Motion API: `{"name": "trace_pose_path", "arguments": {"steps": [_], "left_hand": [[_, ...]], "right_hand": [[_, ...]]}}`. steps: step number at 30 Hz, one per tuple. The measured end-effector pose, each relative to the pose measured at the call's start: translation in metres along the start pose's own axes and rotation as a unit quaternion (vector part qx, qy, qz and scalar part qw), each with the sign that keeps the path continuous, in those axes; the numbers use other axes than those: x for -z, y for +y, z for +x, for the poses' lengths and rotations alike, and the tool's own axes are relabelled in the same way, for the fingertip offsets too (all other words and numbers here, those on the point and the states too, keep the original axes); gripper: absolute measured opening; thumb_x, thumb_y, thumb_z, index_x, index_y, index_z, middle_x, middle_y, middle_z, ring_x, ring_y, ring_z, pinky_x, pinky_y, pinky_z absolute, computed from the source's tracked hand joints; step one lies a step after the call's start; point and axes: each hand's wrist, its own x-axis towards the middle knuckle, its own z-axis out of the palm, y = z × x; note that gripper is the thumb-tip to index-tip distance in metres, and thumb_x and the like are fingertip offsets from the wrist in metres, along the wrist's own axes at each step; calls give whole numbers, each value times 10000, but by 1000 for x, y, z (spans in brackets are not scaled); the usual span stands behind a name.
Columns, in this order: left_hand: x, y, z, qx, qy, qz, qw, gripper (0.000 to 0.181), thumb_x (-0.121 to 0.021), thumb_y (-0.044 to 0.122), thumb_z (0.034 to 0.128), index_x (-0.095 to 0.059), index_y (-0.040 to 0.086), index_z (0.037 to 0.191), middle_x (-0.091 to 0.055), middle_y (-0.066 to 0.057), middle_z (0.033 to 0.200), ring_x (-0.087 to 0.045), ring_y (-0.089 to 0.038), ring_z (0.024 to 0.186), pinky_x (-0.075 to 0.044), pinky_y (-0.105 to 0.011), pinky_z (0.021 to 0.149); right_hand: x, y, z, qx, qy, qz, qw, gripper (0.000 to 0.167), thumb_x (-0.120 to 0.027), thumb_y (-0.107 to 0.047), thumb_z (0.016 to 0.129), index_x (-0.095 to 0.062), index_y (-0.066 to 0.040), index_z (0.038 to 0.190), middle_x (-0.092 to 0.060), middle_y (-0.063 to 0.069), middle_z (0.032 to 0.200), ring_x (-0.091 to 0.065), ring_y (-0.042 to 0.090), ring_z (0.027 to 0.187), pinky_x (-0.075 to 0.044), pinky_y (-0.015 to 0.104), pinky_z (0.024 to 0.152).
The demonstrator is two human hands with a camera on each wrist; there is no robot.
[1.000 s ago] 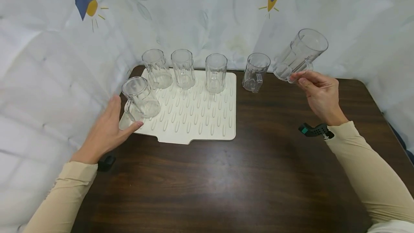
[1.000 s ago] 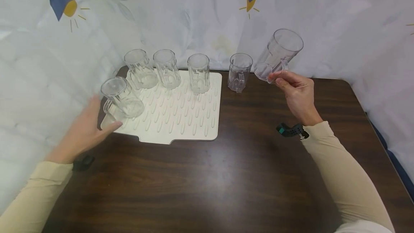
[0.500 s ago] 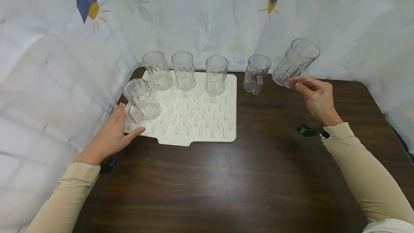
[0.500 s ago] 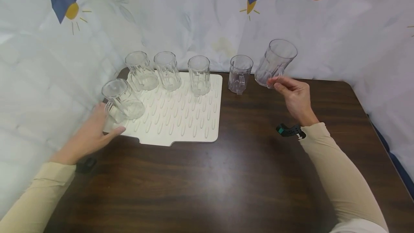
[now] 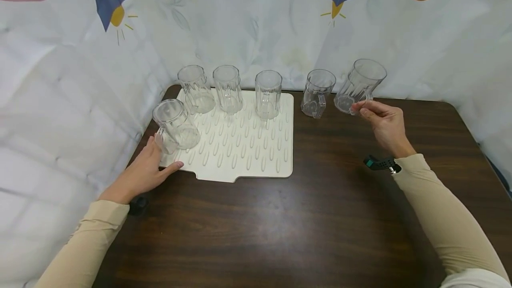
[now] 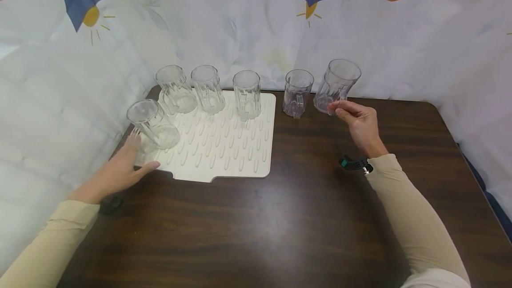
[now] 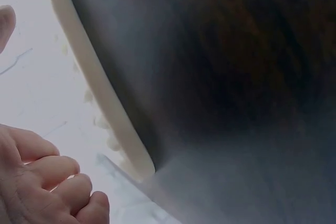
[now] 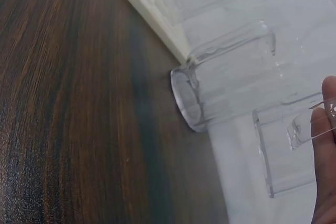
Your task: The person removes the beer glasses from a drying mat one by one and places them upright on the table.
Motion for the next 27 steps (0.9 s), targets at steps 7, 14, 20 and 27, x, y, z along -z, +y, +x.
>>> {"name": "trace_pose_path", "arguments": {"steps": [7,14,20,27], "left_hand": [[-4,1,1,9,-48,57,10000,1097,-525,577,1037,89,-157,1572,135,-370,1671,10,-591,1560,-168,-713,1246],[-7,-1,2,-47,-30,57,10000,1086,-522,575,1039,82,-150,1576,166,-339,1679,6,-570,1571,-185,-707,1242],[-10,-3,3,-60,-125,16,9999,1083,-519,562,1045,129,-125,1576,236,-314,1668,-1,-578,1565,-203,-717,1227],[-13,-5,4,-46,-188,24,9998,1082,-513,567,1045,115,-139,1573,203,-337,1665,3,-582,1562,-190,-713,1235]], "right_hand": [[1,8,2,-3,10,-9,10000,347,-649,28,980,-582,275,1214,-789,129,1118,-731,163,1094,-587,211,970],[3,15,3,-7,61,-2,10000,310,-632,66,977,-588,274,1204,-801,107,1096,-745,142,1065,-592,193,949],[5,19,3,-23,30,9,10000,287,-600,114,976,-578,282,1208,-802,94,1095,-749,126,1056,-593,187,954],[4,22,3,-164,88,-134,9997,322,-629,68,979,-576,275,1220,-804,83,1111,-748,126,1073,-585,160,948]]}}
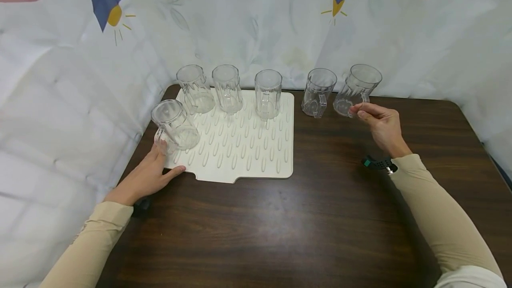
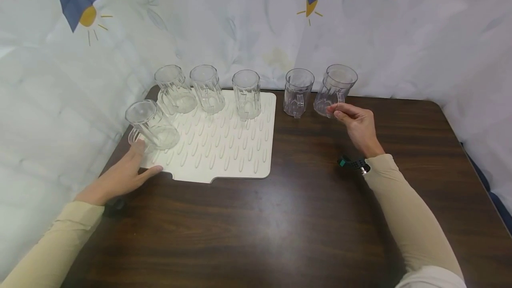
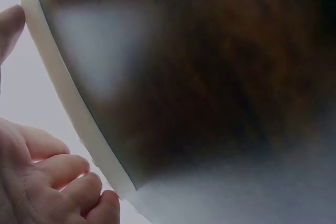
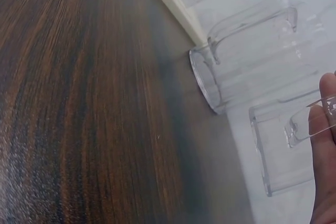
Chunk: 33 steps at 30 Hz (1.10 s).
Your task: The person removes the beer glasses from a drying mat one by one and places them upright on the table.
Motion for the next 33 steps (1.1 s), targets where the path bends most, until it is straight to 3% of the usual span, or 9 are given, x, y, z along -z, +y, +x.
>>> {"name": "trace_pose_path", "arguments": {"steps": [15,33], "left_hand": [[0,0,-2,89,-147,69,9998,1075,-490,581,1049,29,-216,1551,86,-429,1646,-26,-628,1535,-181,-737,1221],[-1,-2,-2,44,-93,96,9999,1081,-480,605,1044,-18,-235,1544,45,-444,1641,-35,-627,1535,-166,-738,1228]], "right_hand": [[0,9,1,-92,42,-99,9999,357,-676,19,967,-590,268,1208,-815,60,1088,-759,105,1036,-602,182,919],[-4,18,2,-187,-40,-233,9995,359,-694,-3,963,-611,254,1198,-818,47,1081,-765,109,1035,-605,184,905]]}}
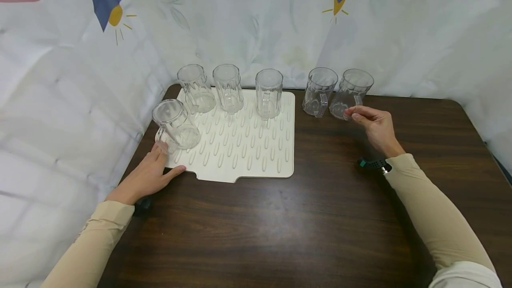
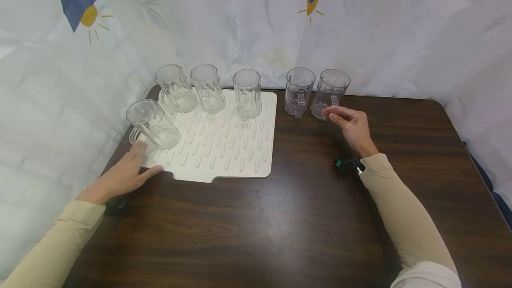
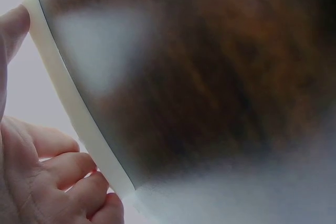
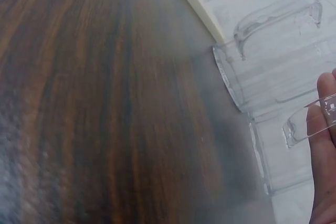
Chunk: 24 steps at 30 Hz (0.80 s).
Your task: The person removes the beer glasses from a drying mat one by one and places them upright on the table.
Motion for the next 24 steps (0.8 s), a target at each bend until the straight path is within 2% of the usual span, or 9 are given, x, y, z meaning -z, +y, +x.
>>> {"name": "trace_pose_path", "arguments": {"steps": [7,12,14,17,20,24], "left_hand": [[-15,-22,6,-110,358,-282,9989,1141,-466,695,1005,38,-144,1590,71,-393,1671,18,-553,1580,-112,-729,1244],[-9,-12,4,-29,248,-156,9996,1125,-479,669,1014,5,-174,1579,49,-415,1661,-20,-581,1565,-144,-740,1233],[-2,-2,1,20,96,-70,9999,1110,-478,644,1026,14,-191,1567,63,-422,1655,-35,-596,1555,-162,-744,1224],[1,3,1,115,-24,48,9999,1080,-475,611,1043,23,-192,1565,81,-411,1658,-32,-595,1556,-166,-734,1233],[2,4,1,149,-83,97,9998,1066,-480,591,1049,26,-193,1564,89,-412,1656,-27,-598,1553,-163,-734,1233],[-1,-1,2,102,3,-13,9999,1085,-475,624,1037,10,-188,1570,68,-419,1657,-33,-595,1555,-163,-740,1227]], "right_hand": [[-1,2,-4,-151,-43,-544,9984,347,-682,-52,984,-643,203,1217,-811,31,1112,-738,63,1050,-586,158,919],[-3,2,-5,-214,-59,-977,9950,351,-679,-103,997,-666,162,1227,-805,22,1139,-720,28,1065,-572,143,932],[-3,2,-5,-225,-59,-997,9947,353,-680,-103,996,-665,163,1227,-805,20,1139,-721,27,1063,-574,145,930],[-4,3,-4,-244,-58,-971,9950,351,-678,-94,995,-662,170,1227,-807,12,1133,-724,31,1060,-575,144,930],[-4,4,-4,-268,-79,-1013,9945,354,-674,-98,999,-661,167,1233,-806,10,1138,-722,29,1066,-571,138,935],[-5,3,-4,-352,-142,-1262,9913,355,-665,-144,1013,-679,121,1249,-795,25,1175,-708,16,1086,-566,142,955]]}}
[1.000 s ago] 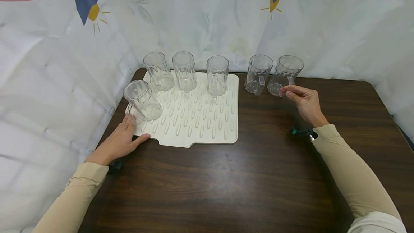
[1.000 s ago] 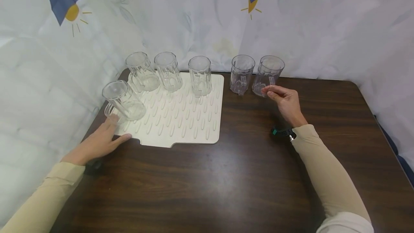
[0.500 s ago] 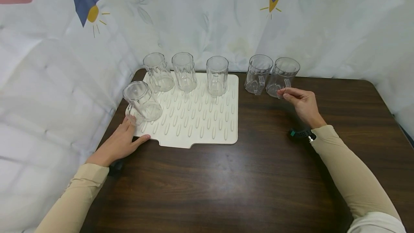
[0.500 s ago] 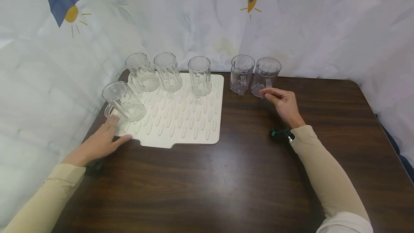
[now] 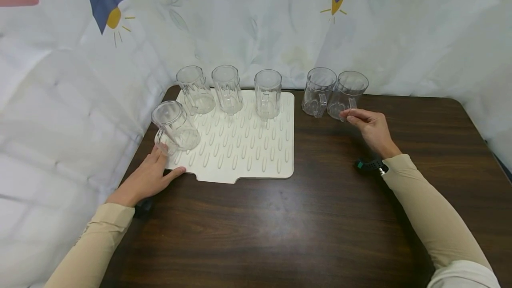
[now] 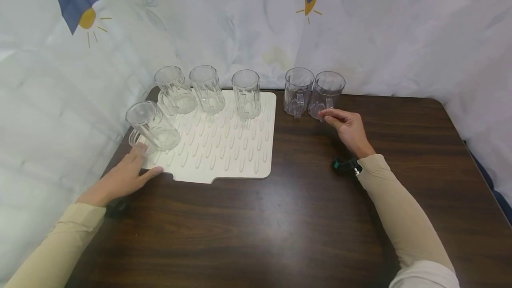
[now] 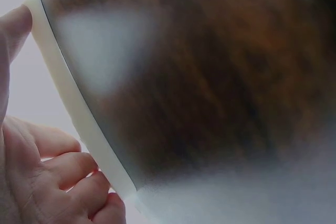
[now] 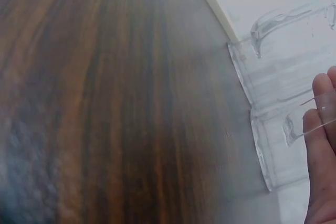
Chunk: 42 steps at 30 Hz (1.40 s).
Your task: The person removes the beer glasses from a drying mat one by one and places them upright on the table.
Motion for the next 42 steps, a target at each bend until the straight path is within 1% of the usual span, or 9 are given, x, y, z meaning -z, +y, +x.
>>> {"name": "trace_pose_path", "arguments": {"steps": [7,13,19,24,26,31,35,38,42], "left_hand": [[-20,-25,9,-96,310,-209,9993,1129,-506,667,1004,-22,-172,1583,35,-419,1661,-9,-563,1575,-141,-742,1229],[-11,-6,0,-37,93,-145,9998,1111,-495,644,1020,-1,-182,1576,48,-413,1665,-42,-584,1562,-161,-752,1215],[-15,-11,2,-86,150,-157,9997,1105,-510,629,1021,6,-172,1580,47,-391,1676,-32,-563,1576,-161,-748,1219],[-6,-3,0,12,-138,117,9998,1077,-473,609,1044,-4,-216,1555,45,-436,1646,-42,-603,1549,-182,-743,1219],[-6,-3,-1,-3,-100,97,9999,1089,-460,628,1041,-20,-229,1548,25,-455,1634,-50,-616,1539,-188,-749,1210],[-9,-6,0,-22,46,-14,10000,1116,-466,657,1025,-47,-237,1546,-13,-471,1627,-76,-631,1528,-186,-762,1194],[-2,-2,0,-12,-86,160,9998,1101,-462,634,1037,-10,-231,1546,33,-462,1631,-76,-639,1521,-202,-749,1204],[2,1,0,13,-150,227,9996,1084,-464,612,1047,3,-228,1547,56,-455,1633,-63,-636,1524,-203,-741,1211],[0,-3,3,8,-52,97,9999,1099,-481,628,1033,-35,-235,1547,23,-459,1633,-53,-631,1528,-188,-751,1203]], "right_hand": [[2,-3,-1,-238,-116,-430,9987,344,-645,-200,1031,-704,28,1281,-772,46,1241,-686,-2,1128,-556,142,984],[2,-6,-3,-375,-207,-393,9983,360,-655,-172,1026,-683,-8,1345,-757,42,1297,-698,-14,1142,-563,146,981],[5,-9,-7,-549,-136,-648,9963,390,-681,-227,1014,-682,-61,1367,-753,26,1307,-693,-52,1124,-563,134,969],[11,-12,-12,-529,335,-943,9936,432,-696,-340,1000,-694,-108,1365,-752,-92,1287,-655,-96,1112,-523,77,942],[14,-13,-13,-461,576,-907,9931,432,-700,-343,997,-695,-116,1365,-750,-125,1272,-662,-91,1114,-516,67,940],[19,-19,-13,87,1206,-254,9923,366,-716,-217,989,-719,-24,1300,-798,-139,1108,-737,-19,1030,-542,85,935],[19,-31,-11,873,1791,673,9776,280,-743,-104,953,-748,71,1171,-818,-47,987,-771,85,939,-578,154,935],[17,-40,-9,1308,1919,1138,9660,247,-749,-45,934,-744,118,1120,-819,16,966,-778,131,902,-595,195,929],[10,-53,-10,1470,1885,1005,9658,237,-745,-43,936,-749,112,1115,-824,6,954,-778,122,896,-595,195,886]]}}
